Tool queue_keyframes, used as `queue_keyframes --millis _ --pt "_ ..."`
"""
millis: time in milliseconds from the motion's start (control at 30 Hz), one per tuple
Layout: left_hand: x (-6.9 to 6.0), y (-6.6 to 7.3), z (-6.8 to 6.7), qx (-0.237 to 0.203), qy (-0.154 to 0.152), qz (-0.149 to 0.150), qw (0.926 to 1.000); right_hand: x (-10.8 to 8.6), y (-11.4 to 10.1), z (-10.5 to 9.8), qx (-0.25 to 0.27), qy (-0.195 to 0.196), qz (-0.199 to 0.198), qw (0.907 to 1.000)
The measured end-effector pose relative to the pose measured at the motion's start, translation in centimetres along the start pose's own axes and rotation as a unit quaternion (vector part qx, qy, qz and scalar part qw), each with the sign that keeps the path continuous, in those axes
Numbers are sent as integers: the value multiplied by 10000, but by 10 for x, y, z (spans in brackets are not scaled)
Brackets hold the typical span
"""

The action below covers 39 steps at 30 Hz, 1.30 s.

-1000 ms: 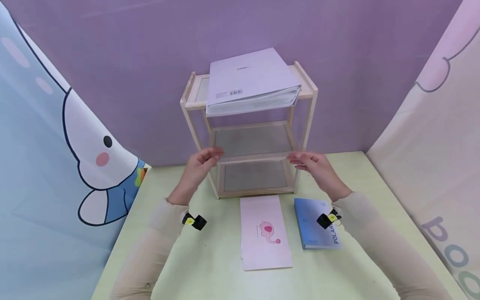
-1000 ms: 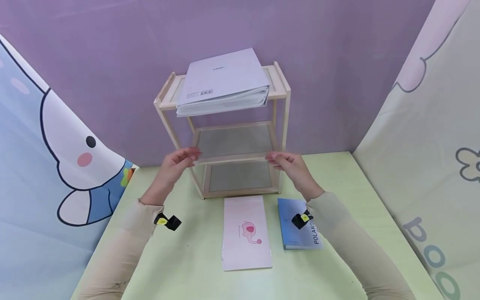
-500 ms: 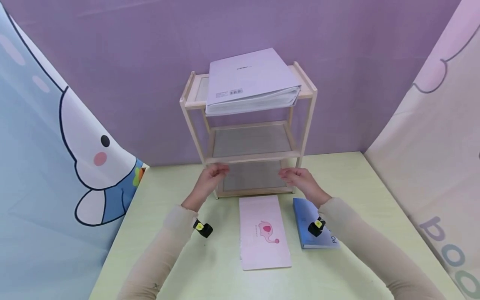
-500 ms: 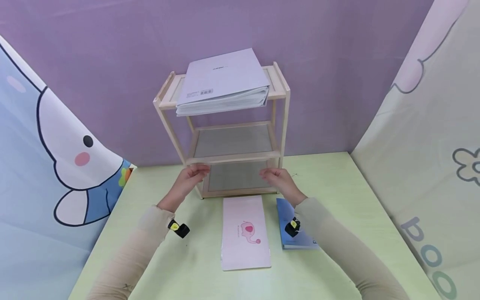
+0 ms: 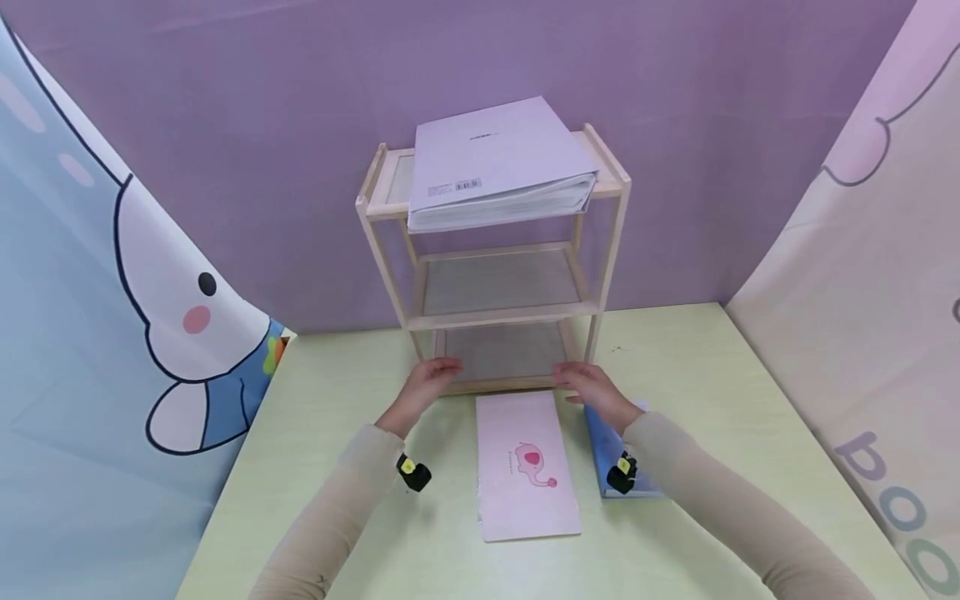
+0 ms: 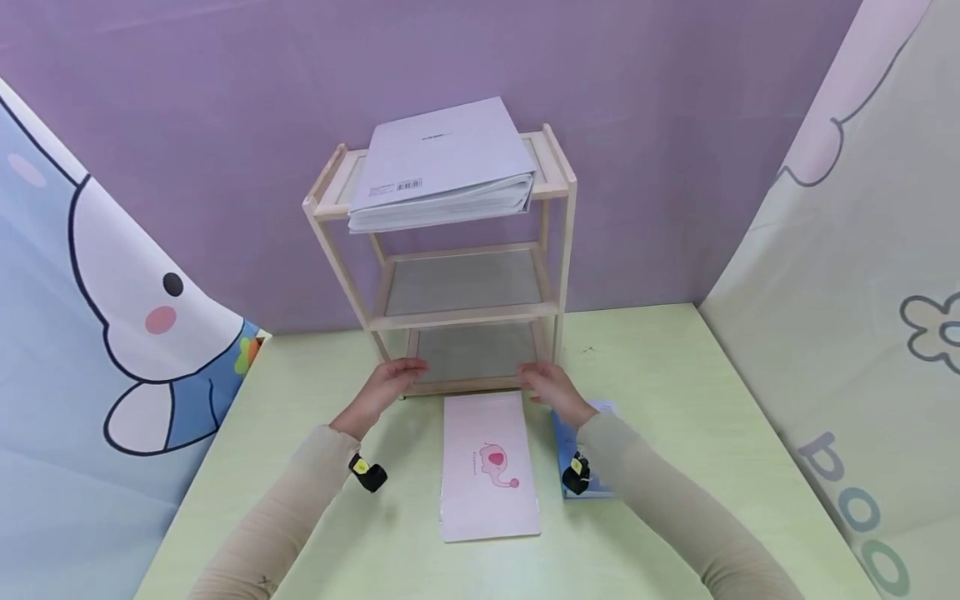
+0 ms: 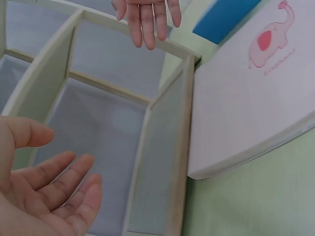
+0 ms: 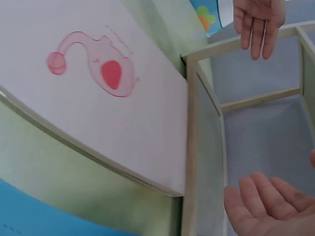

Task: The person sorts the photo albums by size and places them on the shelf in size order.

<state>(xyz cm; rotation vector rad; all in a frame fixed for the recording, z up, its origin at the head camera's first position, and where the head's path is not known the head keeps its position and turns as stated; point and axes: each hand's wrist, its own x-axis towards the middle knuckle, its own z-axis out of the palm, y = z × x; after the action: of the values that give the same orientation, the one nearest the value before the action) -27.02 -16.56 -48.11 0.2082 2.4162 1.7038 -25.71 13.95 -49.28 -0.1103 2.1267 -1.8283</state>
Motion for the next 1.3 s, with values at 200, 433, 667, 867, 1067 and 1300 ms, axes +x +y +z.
queue_keyframes --millis 200,433,667,867,1067,1300 --pt "-17 11 7 -184 -249 -371 9988 -2 7 8 -83 -226 196 9995" --pt "-21 -27 21 -385 -336 -767 9957 -10 19 17 -248 -429 504 9975" --pt "-34 -41 31 -318 -468 -1216 9910 -18 31 26 -428 -317 815 9952" --pt "-38 -47 33 -444 -493 -1456 9871 -24 38 28 -378 -170 887 9952" --pt "-38 -51 34 -535 -497 -1535 9855 -28 42 28 -294 -96 901 9955" --pt "-42 -54 34 -661 -493 -1546 9845 -31 44 31 -62 51 896 9959"
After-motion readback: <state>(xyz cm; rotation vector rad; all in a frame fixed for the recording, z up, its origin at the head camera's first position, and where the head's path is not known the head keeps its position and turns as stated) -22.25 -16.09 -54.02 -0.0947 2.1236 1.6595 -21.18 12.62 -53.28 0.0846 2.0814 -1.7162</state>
